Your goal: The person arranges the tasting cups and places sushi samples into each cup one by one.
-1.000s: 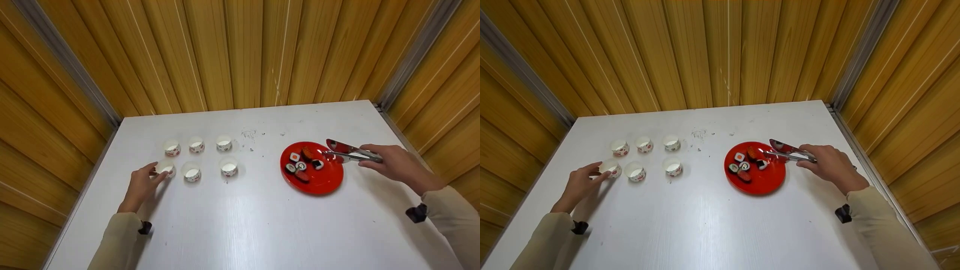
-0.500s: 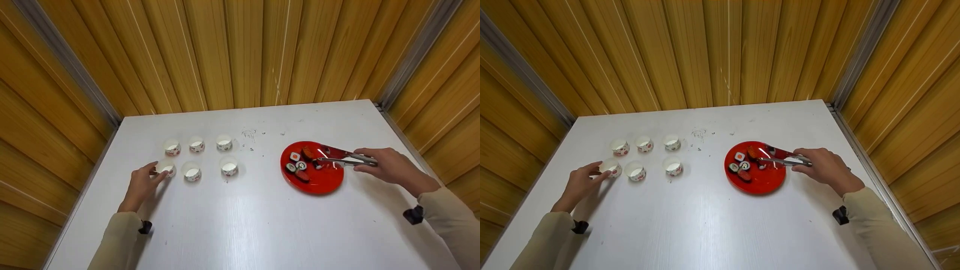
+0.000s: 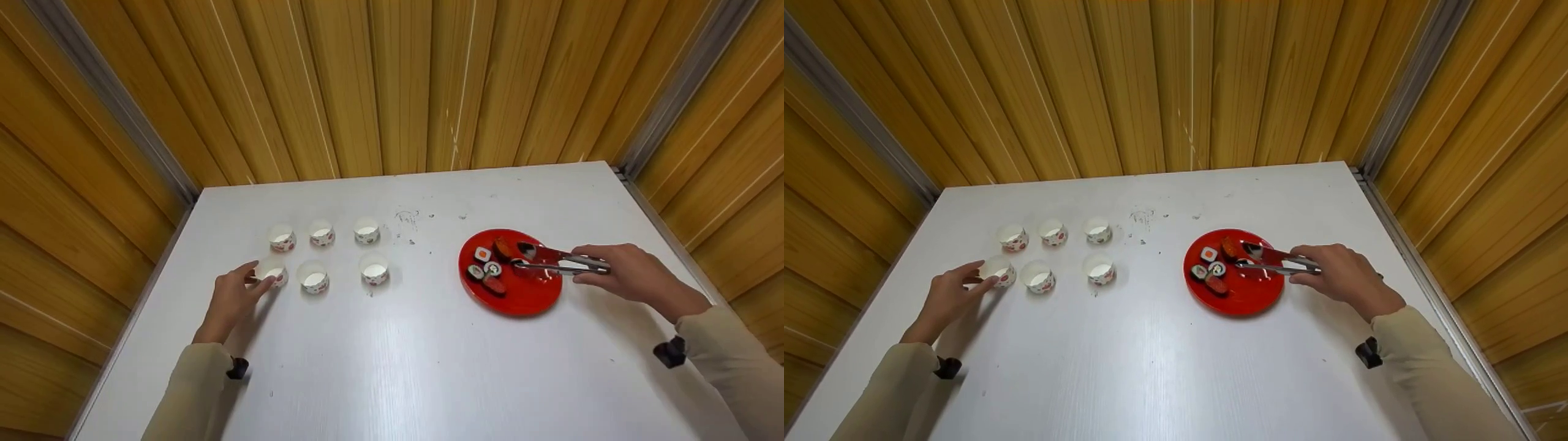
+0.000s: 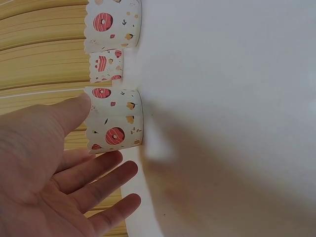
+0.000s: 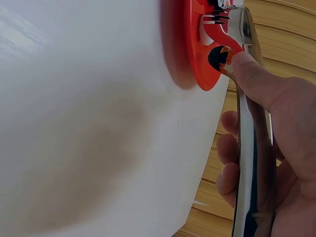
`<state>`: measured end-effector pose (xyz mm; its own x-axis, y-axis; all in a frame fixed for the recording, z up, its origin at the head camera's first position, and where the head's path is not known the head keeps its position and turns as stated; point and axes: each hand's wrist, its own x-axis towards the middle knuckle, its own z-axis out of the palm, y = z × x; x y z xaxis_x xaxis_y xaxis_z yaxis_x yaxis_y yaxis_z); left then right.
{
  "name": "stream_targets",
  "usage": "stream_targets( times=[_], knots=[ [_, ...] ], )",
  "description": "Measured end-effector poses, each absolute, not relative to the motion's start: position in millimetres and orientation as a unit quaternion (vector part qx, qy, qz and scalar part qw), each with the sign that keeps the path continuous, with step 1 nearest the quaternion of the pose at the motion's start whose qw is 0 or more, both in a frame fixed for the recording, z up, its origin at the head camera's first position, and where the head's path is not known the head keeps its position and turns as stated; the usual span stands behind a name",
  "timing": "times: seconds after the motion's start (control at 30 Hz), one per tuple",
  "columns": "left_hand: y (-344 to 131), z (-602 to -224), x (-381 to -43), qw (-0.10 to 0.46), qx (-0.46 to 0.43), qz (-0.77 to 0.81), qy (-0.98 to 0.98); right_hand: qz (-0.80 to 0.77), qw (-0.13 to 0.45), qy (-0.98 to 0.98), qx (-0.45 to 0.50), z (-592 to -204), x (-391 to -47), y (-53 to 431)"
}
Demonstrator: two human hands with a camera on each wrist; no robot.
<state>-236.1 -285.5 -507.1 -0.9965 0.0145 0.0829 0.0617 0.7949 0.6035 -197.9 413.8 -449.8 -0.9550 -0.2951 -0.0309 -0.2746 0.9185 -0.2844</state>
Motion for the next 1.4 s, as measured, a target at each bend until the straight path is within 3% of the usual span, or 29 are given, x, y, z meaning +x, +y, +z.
stream_targets(
  times=[1.4],
  knots=[
    [-285.7,-506.8,-236.0,0.043,-0.024,-0.328,-0.943,-0.11,0.013,0.983,-0.148,-456.5,-198.7,411.9]
  ],
)
